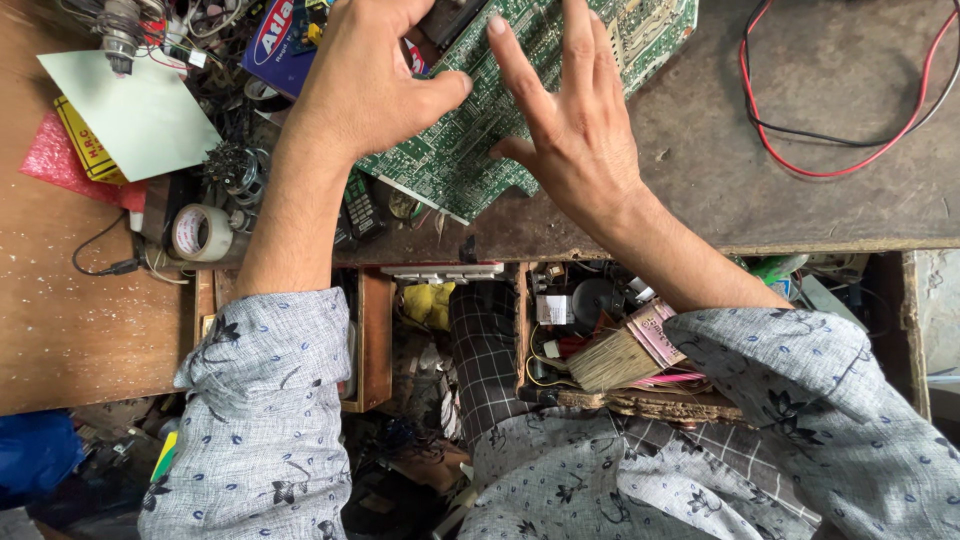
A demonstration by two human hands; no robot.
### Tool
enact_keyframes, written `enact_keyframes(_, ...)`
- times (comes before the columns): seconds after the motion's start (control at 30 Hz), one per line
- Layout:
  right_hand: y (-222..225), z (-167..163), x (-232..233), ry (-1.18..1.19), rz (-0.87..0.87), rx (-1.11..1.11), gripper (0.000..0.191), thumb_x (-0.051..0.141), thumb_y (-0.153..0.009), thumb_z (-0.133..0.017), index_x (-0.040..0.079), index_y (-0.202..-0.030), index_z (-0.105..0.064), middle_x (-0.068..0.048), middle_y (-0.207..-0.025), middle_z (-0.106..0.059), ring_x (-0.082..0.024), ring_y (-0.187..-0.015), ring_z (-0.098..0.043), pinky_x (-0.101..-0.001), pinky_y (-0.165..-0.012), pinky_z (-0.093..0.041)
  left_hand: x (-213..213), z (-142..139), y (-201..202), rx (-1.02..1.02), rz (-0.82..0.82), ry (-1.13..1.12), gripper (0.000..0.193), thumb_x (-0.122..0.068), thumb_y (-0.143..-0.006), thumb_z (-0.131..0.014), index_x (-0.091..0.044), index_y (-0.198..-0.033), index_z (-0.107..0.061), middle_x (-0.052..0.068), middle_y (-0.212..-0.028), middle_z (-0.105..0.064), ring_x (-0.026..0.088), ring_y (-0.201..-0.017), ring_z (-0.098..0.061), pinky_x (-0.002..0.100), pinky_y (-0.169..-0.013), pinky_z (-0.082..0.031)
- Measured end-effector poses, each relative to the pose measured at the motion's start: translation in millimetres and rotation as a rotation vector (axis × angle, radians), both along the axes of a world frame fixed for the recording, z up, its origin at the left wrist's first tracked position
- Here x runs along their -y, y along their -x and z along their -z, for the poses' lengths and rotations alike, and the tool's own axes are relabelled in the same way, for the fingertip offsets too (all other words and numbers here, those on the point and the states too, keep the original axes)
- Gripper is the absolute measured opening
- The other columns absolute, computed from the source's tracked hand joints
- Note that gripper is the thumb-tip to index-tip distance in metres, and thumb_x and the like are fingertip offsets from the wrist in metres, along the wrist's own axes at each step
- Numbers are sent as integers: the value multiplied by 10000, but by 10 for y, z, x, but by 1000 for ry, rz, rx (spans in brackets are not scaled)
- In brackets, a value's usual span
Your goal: The person works at a cluttered electronics repair bench, holding a green circuit board and using a small hand tool to work on its components. They pick up a paintbrush from a parts drawer, handle a black connector component, and fit it against the board while continuing to work on it.
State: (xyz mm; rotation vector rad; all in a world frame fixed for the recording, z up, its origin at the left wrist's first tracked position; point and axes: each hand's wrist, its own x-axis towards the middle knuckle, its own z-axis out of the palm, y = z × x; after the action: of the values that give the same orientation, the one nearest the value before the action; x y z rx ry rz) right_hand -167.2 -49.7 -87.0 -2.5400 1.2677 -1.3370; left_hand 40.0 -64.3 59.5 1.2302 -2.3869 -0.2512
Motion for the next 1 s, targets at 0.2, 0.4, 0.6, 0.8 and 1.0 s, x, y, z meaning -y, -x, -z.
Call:
enact_keyframes(0.2,-25,100,30,-9,-3,-1,1147,430,-804,-994,225,-1638,-233,-297,-1657,-69,-528,-1524,-281,-613,-1277,-374,16,37,-36,-28,49,20,250,-54,-855,-817,26,-1066,-709,67,-889,-719,135,-788,-677,303,-663,-517)
enact_keyframes(0.4,-13,78,44,-4,-18,10,1150,412,-792,-1004,214,-1634,-245,-293,-1657,-82,-518,-1524,-293,-608,-1271,-392,16,32,-38,-34,39,2,278,-47,-840,-811,20,-1091,-710,75,-885,-722,143,-789,-678,308,-664,-512)
enact_keyframes(0.6,15,36,35,2,-26,23,1167,409,-759,-1022,207,-1627,-269,-277,-1642,-103,-497,-1512,-319,-601,-1258,-409,-4,6,-17,2,39,31,281,-59,-844,-819,28,-1081,-696,97,-880,-715,163,-788,-686,326,-669,-518)
enact_keyframes(0.8,28,10,3,12,-9,27,1181,432,-742,-1024,194,-1622,-274,-289,-1650,-101,-514,-1505,-314,-604,-1256,-402,-23,-14,12,11,76,79,291,-45,-836,-808,35,-1090,-691,120,-927,-730,213,-841,-719,360,-721,-549)
enact_keyframes(1.0,36,9,-13,-1,-14,23,1171,406,-747,-1019,217,-1627,-270,-293,-1601,-106,-513,-1506,-324,-597,-1255,-411,-45,-6,36,24,67,77,325,-42,-849,-793,22,-1147,-681,123,-957,-739,231,-879,-748,369,-741,-576)
